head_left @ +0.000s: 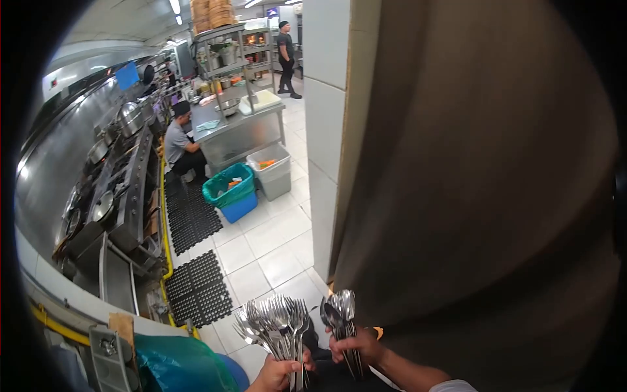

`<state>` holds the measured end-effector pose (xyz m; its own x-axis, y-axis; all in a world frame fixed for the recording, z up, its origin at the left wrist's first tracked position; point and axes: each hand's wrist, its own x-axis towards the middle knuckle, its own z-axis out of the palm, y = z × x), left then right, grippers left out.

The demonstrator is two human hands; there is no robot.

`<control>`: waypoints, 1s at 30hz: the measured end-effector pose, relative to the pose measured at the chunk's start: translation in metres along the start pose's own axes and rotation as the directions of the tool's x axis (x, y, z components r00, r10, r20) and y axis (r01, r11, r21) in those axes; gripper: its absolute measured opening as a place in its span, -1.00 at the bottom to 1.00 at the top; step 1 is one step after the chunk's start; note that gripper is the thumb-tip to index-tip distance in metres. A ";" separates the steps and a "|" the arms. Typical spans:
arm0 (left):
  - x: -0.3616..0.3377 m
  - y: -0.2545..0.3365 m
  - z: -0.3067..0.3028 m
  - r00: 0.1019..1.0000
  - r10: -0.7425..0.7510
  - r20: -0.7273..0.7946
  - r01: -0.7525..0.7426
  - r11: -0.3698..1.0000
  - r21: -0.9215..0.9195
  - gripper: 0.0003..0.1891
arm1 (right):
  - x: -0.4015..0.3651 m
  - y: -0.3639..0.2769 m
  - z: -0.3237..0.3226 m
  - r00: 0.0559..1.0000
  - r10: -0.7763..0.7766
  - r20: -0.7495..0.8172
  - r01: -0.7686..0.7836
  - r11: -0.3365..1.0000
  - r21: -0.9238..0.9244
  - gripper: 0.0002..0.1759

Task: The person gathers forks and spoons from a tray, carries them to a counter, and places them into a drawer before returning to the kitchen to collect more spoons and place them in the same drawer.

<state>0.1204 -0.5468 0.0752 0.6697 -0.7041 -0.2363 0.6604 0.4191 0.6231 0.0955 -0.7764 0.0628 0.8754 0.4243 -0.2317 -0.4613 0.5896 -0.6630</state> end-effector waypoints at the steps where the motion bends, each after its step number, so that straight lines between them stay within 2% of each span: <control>1: 0.015 0.003 0.005 0.999 -0.003 -0.033 0.002 0.999 -0.053 -0.63 | 0.010 -0.016 -0.008 0.998 -0.053 -0.038 0.053 0.998 0.016 -0.48; 2: 0.031 0.004 0.003 1.000 -0.017 -0.023 0.016 0.998 -0.060 -0.63 | 0.020 -0.031 -0.016 0.991 -0.105 -0.078 0.108 0.994 0.033 -0.50; 4: 0.067 0.004 -0.006 0.999 0.000 0.033 0.005 0.988 -0.157 -0.62 | 0.053 -0.054 -0.056 0.975 -0.128 -0.184 0.117 0.991 -0.070 -0.53; 6: 0.101 0.013 -0.001 0.996 -0.001 0.084 0.016 0.984 -0.180 -0.62 | 0.076 -0.099 -0.068 0.952 -0.099 -0.289 0.057 0.987 -0.149 -0.59; 8: 0.135 0.024 0.008 0.989 -0.116 0.090 0.125 0.988 -0.096 -0.63 | 0.097 -0.127 -0.098 0.943 -0.133 -0.306 0.071 0.977 -0.203 -0.65; 10: 0.170 0.034 0.018 0.975 -0.155 0.157 0.172 0.981 -0.095 -0.64 | 0.109 -0.152 -0.123 0.873 -0.208 -0.441 0.133 0.972 -0.196 -0.66; 11: 0.187 0.039 0.021 0.957 -0.198 0.211 0.200 0.980 0.009 -0.64 | 0.109 -0.159 -0.138 0.822 -0.257 -0.509 0.175 0.963 -0.204 -0.62; 12: 0.203 0.044 0.025 0.933 -0.250 0.260 0.226 0.967 0.118 -0.64 | 0.099 -0.168 -0.145 0.811 -0.257 -0.526 0.175 0.964 -0.202 -0.62; 13: 0.215 0.053 0.038 0.924 -0.274 0.268 0.227 0.955 0.194 -0.67 | 0.083 -0.177 -0.149 0.751 -0.299 -0.589 0.270 0.953 -0.140 -0.60; 14: 0.232 0.057 0.042 0.913 -0.300 0.276 0.252 0.948 0.194 -0.67 | 0.065 -0.183 -0.158 0.679 -0.330 -0.655 0.370 0.925 -0.083 -0.58; 16: 0.262 0.060 0.048 0.855 -0.386 0.345 0.296 0.911 0.286 -0.68 | 0.016 -0.181 -0.184 0.558 -0.445 -0.700 0.571 0.818 -0.064 -0.53; 18: 0.289 0.059 0.056 0.800 -0.472 0.370 0.355 0.870 0.342 -0.69 | -0.045 -0.177 -0.196 0.345 -0.495 -0.797 0.671 0.724 -0.159 -0.50; 19: 0.304 0.054 0.057 0.759 -0.500 0.416 0.379 0.860 0.342 -0.69 | -0.073 -0.177 -0.192 0.209 -0.513 -0.833 0.684 0.686 -0.251 -0.48; 20: 0.318 0.048 0.058 0.716 -0.524 0.462 0.402 0.850 0.341 -0.69 | -0.100 -0.175 -0.184 0.070 -0.522 -0.850 0.679 0.649 -0.343 -0.47; 22: 0.340 0.042 0.080 0.679 -0.577 0.455 0.448 0.816 0.366 -0.70 | -0.159 -0.163 -0.176 -0.120 -0.549 -0.827 0.695 0.549 -0.465 -0.43; 24: 0.361 0.027 0.098 0.646 -0.621 0.444 0.484 0.783 0.391 -0.71 | -0.200 -0.160 -0.151 -0.367 -0.569 -0.736 0.562 0.495 -0.663 -0.40; 26: 0.383 0.005 0.111 0.595 -0.638 0.489 0.515 0.770 0.377 -0.71 | -0.245 -0.140 -0.142 -0.543 -0.565 -0.621 0.427 0.450 -0.784 -0.41; 27: 0.390 -0.003 0.118 0.576 -0.656 0.488 0.535 0.754 0.381 -0.71 | -0.255 -0.127 -0.131 -0.566 -0.547 -0.617 0.418 0.455 -0.786 -0.41; 29: 0.406 -0.014 0.144 0.546 -0.669 0.504 0.550 0.740 0.387 -0.71 | -0.282 -0.124 -0.117 -0.642 -0.626 -0.442 0.262 0.363 -0.894 -0.41; 30: 0.414 -0.018 0.158 0.526 -0.669 0.525 0.549 0.738 0.391 -0.71 | -0.284 -0.128 -0.108 -0.659 -0.608 -0.442 0.256 0.371 -0.892 -0.41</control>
<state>0.3321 -0.9360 0.0837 -0.2680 -0.9517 -0.1500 0.7225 -0.3015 0.6222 -0.0779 -1.0466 0.1366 -0.2322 -0.9423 0.2410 0.1824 -0.2856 -0.9408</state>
